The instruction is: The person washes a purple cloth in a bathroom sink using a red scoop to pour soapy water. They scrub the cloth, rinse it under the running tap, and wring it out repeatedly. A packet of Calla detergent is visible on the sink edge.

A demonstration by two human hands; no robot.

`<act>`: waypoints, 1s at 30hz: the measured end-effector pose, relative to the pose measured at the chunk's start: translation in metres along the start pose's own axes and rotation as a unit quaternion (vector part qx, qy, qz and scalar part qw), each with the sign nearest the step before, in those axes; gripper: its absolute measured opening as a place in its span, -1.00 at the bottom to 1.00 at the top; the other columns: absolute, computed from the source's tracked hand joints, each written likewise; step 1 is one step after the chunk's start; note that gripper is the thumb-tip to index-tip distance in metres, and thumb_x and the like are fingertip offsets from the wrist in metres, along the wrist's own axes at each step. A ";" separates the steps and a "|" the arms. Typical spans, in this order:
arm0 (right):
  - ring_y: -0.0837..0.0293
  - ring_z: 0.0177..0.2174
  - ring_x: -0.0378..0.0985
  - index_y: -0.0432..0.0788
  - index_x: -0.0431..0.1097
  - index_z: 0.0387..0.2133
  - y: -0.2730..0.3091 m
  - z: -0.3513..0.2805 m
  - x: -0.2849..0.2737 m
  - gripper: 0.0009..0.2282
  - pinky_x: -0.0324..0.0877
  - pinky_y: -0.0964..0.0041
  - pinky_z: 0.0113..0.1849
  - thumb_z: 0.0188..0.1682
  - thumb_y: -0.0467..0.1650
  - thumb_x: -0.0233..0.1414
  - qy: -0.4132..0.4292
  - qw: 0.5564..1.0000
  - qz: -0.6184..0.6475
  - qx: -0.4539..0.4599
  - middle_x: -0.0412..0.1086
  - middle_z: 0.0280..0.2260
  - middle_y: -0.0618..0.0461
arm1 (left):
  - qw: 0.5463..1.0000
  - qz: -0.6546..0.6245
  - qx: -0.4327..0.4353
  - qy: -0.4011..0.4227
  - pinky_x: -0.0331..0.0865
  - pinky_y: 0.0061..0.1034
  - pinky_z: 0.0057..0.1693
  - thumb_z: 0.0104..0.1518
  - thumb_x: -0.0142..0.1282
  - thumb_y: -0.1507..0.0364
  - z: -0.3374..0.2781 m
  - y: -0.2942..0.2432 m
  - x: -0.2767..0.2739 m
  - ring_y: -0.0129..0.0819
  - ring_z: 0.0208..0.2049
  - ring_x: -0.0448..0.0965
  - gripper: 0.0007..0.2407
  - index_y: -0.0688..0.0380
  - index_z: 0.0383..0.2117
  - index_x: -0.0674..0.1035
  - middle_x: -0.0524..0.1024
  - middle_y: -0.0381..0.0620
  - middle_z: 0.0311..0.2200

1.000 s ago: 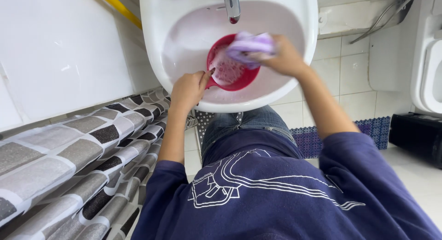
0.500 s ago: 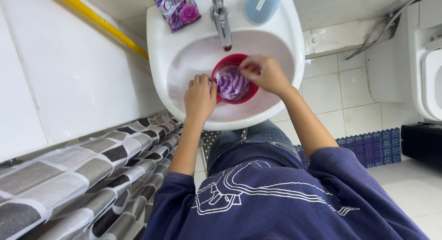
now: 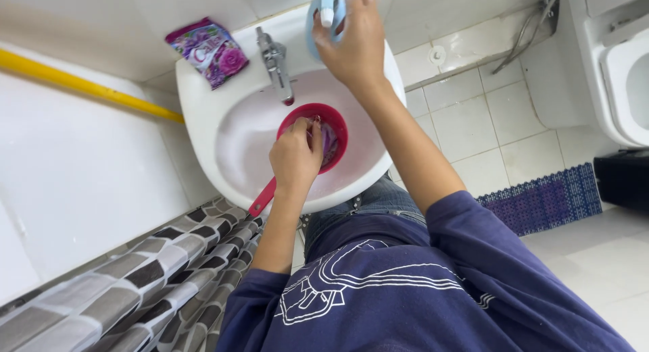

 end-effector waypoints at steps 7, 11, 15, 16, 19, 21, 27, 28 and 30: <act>-0.15 -0.24 0.60 -0.33 0.46 -0.16 -0.018 0.012 -0.045 -0.81 0.50 0.05 -0.20 0.04 -0.46 0.26 0.012 1.000 0.023 -0.014 0.46 -0.17 -0.19 | 0.996 -0.059 -0.013 0.068 0.41 -0.23 -0.39 0.21 0.17 0.40 0.024 -0.060 0.029 -0.07 -0.56 0.60 -0.85 0.19 -0.47 0.59 0.58 0.02 -0.59; -0.07 -0.33 0.60 -0.36 0.50 -0.21 -0.035 0.021 -0.070 -0.81 0.49 0.12 -0.27 -0.01 -0.48 0.31 0.068 0.994 0.082 -0.031 0.46 -0.26 -0.17 | 0.992 -0.087 0.038 0.080 0.41 -0.30 -0.38 0.21 0.17 0.43 0.036 -0.099 0.051 -0.14 -0.55 0.61 -0.88 0.20 -0.43 0.58 0.60 0.00 -0.52; 0.03 -0.36 0.61 -0.37 0.50 -0.17 -0.048 0.023 -0.125 -0.83 0.49 0.20 -0.32 0.05 -0.52 0.29 0.085 0.988 0.126 -0.036 0.48 -0.31 -0.14 | 0.981 -0.124 0.082 0.128 0.40 -0.34 -0.38 0.22 0.17 0.44 0.047 -0.136 0.085 -0.18 -0.56 0.59 -0.89 0.20 -0.41 0.58 0.58 -0.05 -0.51; 0.03 -0.36 0.61 -0.37 0.50 -0.17 -0.058 0.023 -0.141 -0.83 0.49 0.20 -0.32 0.05 -0.52 0.29 0.083 0.988 0.124 -0.028 0.48 -0.31 -0.14 | 0.979 -0.124 0.083 0.136 0.40 -0.34 -0.38 0.22 0.17 0.44 0.048 -0.140 0.095 -0.18 -0.56 0.59 -0.89 0.20 -0.41 0.58 0.58 -0.05 -0.51; 0.15 -0.35 0.66 -0.36 0.48 -0.07 -0.087 0.023 -0.183 -0.86 0.55 0.36 -0.34 0.16 -0.55 0.21 0.099 0.985 0.145 -0.001 0.53 -0.24 -0.10 | 0.967 -0.135 0.082 0.198 0.36 -0.36 -0.41 0.23 0.17 0.43 0.049 -0.152 0.132 -0.24 -0.59 0.56 -0.88 0.20 -0.42 0.57 0.55 -0.09 -0.56; 0.20 -0.31 0.70 -0.39 0.43 -0.05 -0.108 0.023 -0.208 -0.89 0.60 0.42 -0.30 0.20 -0.61 0.14 0.096 0.983 0.156 0.025 0.54 -0.22 -0.10 | 0.965 -0.148 0.119 0.181 0.39 -0.38 -0.35 0.24 0.17 0.44 0.050 -0.164 0.145 -0.25 -0.53 0.55 -0.88 0.19 -0.42 0.55 0.53 -0.11 -0.54; -0.03 -0.37 0.64 -0.31 0.48 -0.02 -0.231 -0.014 -0.190 -0.75 0.50 0.14 -0.30 0.02 -0.57 0.16 0.156 0.974 -0.034 0.164 0.54 -0.30 -0.24 | 0.960 -0.089 0.151 0.221 0.42 -0.28 -0.16 0.19 0.18 0.47 0.051 -0.184 0.197 -0.16 -0.31 0.56 -0.94 0.18 -0.37 0.58 0.58 -0.08 -0.42; -0.03 -0.37 0.64 -0.31 0.48 -0.02 -0.253 -0.029 -0.182 -0.75 0.50 0.14 -0.30 0.02 -0.57 0.16 0.154 0.973 -0.033 0.168 0.54 -0.30 -0.24 | 0.959 -0.087 0.152 0.224 0.42 -0.28 -0.16 0.19 0.18 0.47 0.054 -0.188 0.203 -0.16 -0.31 0.56 -0.94 0.18 -0.37 0.58 0.58 -0.08 -0.42; -0.07 -0.32 0.63 -0.27 0.45 -0.03 -0.301 -0.061 -0.166 -0.76 0.48 0.11 -0.27 0.03 -0.54 0.17 0.150 0.967 -0.033 0.205 0.55 -0.30 -0.22 | 0.947 -0.035 0.112 0.299 0.38 -0.24 -0.09 0.20 0.19 0.46 0.053 -0.187 0.230 -0.11 -0.21 0.53 -0.93 0.18 -0.33 0.59 0.58 -0.05 -0.35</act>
Point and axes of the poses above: each hand's wrist, its own z-axis towards the middle knuckle, its own x-axis out of the palm, y = z × x, the point moved 10 cm from there along z, towards the middle knuckle
